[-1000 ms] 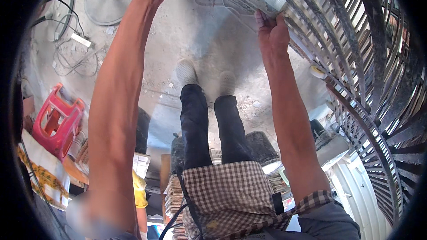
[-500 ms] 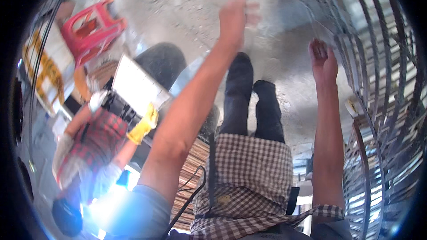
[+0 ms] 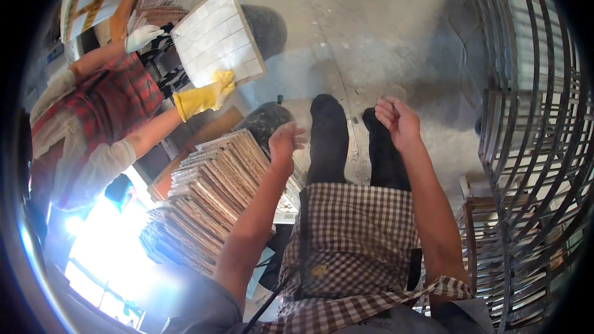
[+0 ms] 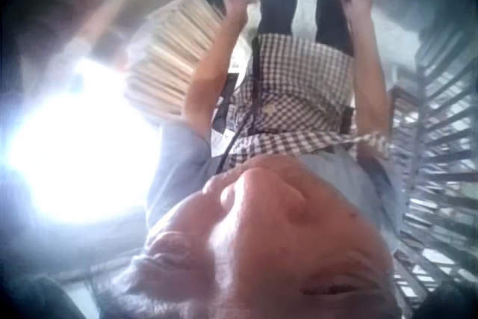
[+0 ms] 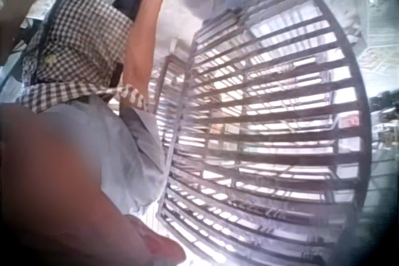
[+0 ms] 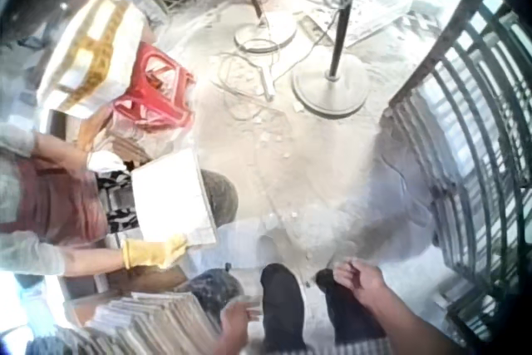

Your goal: The person repeatedly picks up rectangular frames from a stack on the floor and places them onto a metal drying rack. The person handles the frames one at a time, lifting them from a pile and arranging them on the rack's shelves.

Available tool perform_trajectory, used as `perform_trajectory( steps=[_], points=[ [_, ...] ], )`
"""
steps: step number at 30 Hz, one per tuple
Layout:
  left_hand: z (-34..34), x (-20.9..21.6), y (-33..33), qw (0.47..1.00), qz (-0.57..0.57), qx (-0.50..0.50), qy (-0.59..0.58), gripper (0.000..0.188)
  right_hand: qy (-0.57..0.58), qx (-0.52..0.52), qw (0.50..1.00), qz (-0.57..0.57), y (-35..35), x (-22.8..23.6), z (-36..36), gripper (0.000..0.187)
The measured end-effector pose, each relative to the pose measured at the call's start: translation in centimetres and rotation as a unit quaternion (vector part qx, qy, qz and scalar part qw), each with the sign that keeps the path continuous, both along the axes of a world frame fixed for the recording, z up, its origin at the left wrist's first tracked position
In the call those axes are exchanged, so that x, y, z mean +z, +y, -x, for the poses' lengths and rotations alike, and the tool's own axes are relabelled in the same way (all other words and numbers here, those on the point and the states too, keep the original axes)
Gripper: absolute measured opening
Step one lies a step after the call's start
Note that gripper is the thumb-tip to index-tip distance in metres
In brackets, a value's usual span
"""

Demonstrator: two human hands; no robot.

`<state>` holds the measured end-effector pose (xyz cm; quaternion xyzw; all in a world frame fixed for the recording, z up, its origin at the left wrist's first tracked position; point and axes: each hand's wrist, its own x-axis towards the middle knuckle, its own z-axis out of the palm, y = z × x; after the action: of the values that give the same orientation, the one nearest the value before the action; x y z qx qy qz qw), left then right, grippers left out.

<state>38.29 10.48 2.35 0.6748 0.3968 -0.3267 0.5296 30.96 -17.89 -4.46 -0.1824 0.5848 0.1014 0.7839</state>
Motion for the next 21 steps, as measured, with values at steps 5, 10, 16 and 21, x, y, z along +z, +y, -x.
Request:
perform_trajectory(
  steps=[5,10,16,21],
  points=[
    [1.2,0.8,1.9,0.998,0.025,0.014,0.054,0.035,-0.008,0.023,1.000,0.017,1.4,0.2,0.3,0.027],
    [-0.1,2.6,3.1,0.996,0.049,-0.015,0.073,0.034,0.026,-0.006,0.999,0.029,4.0,2.8,0.5,0.026],
    [-0.6,6.2,4.1,0.997,0.063,-0.031,0.022,0.038,0.035,-0.004,0.998,0.047,5.6,8.0,0.8,0.028],
    [0.9,8.1,5.4,0.998,0.065,0.005,0.015,0.034,0.024,0.013,0.997,0.074,3.5,12.2,2.2,0.028]
  ],
)
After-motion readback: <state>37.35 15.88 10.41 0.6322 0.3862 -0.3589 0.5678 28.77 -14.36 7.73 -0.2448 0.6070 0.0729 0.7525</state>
